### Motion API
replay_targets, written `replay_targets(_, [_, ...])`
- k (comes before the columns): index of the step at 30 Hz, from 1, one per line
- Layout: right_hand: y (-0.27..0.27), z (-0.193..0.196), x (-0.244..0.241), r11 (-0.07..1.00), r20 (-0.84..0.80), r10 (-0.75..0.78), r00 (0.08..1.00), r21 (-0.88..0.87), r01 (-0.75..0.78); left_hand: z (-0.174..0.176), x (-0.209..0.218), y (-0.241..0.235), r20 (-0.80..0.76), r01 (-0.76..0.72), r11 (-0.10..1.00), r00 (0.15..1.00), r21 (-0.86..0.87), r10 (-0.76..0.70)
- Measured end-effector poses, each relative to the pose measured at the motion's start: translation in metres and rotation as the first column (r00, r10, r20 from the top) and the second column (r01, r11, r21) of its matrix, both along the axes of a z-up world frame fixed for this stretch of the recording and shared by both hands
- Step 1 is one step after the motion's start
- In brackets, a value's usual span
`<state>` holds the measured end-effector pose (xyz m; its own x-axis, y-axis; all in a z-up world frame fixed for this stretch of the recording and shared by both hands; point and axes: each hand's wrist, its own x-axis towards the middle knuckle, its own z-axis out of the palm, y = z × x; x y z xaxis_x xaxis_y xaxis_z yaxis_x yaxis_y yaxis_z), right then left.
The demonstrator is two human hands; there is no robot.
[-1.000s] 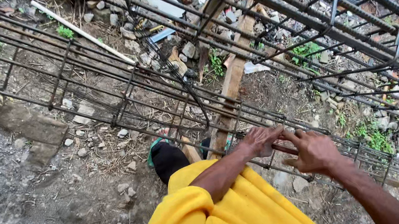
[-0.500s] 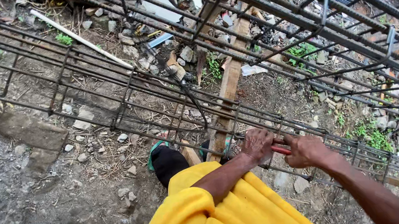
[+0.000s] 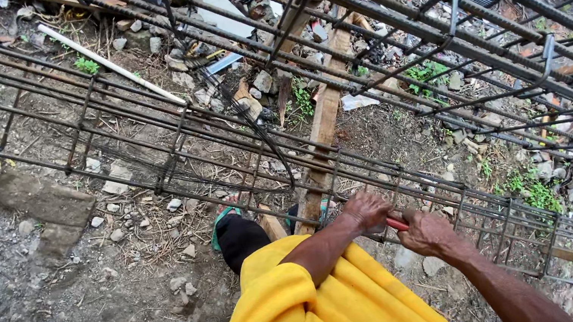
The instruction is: The person is working on a construction site, using a hammer to secure wire ties around a grid of steel rebar. The camera is mounted on the person's head, providing a first-person view of the repetitive task of hammering the ties to fasten the rebar mesh.
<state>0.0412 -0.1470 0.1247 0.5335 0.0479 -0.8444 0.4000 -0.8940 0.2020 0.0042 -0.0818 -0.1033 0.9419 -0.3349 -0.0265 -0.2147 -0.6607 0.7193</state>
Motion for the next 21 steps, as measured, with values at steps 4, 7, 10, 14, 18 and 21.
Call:
replay_targets(4, [-0.041,-0.041,-0.032,0.987,0.016,-0.131,0.991,0.099,0.129,-0.019,-0.009,-0.015,0.130,0.050,0.991,0.989,0.123,-0.067])
replay_targets(7, [-0.021,-0.030,-0.063,0.946,-0.020,-0.283,0.959,0.158,0.283,0.069,-0.017,0.041,-0.098,0.343,0.917,0.939,0.206,-0.329])
replay_targets(10, [-0.015,-0.027,-0.088,0.870,-0.094,-0.462,0.882,0.149,0.471,0.105,-0.035,0.070,-0.202,0.587,0.788,0.807,0.184,-0.554])
replay_targets(14, [0.008,0.000,-0.122,0.570,-0.228,-0.778,0.585,0.134,0.811,0.145,-0.061,0.112,-0.139,0.637,0.760,0.770,0.126,-0.623])
replay_targets(18, [-0.012,-0.020,-0.168,0.437,-0.201,-0.861,0.467,0.178,0.882,0.164,-0.080,0.139,-0.155,0.753,0.621,0.655,0.216,-0.740])
replay_targets(21, [-0.002,0.005,-0.188,0.399,-0.276,-0.843,0.462,0.256,0.881,0.169,-0.091,0.160,0.063,0.677,0.725,0.724,0.123,-0.687])
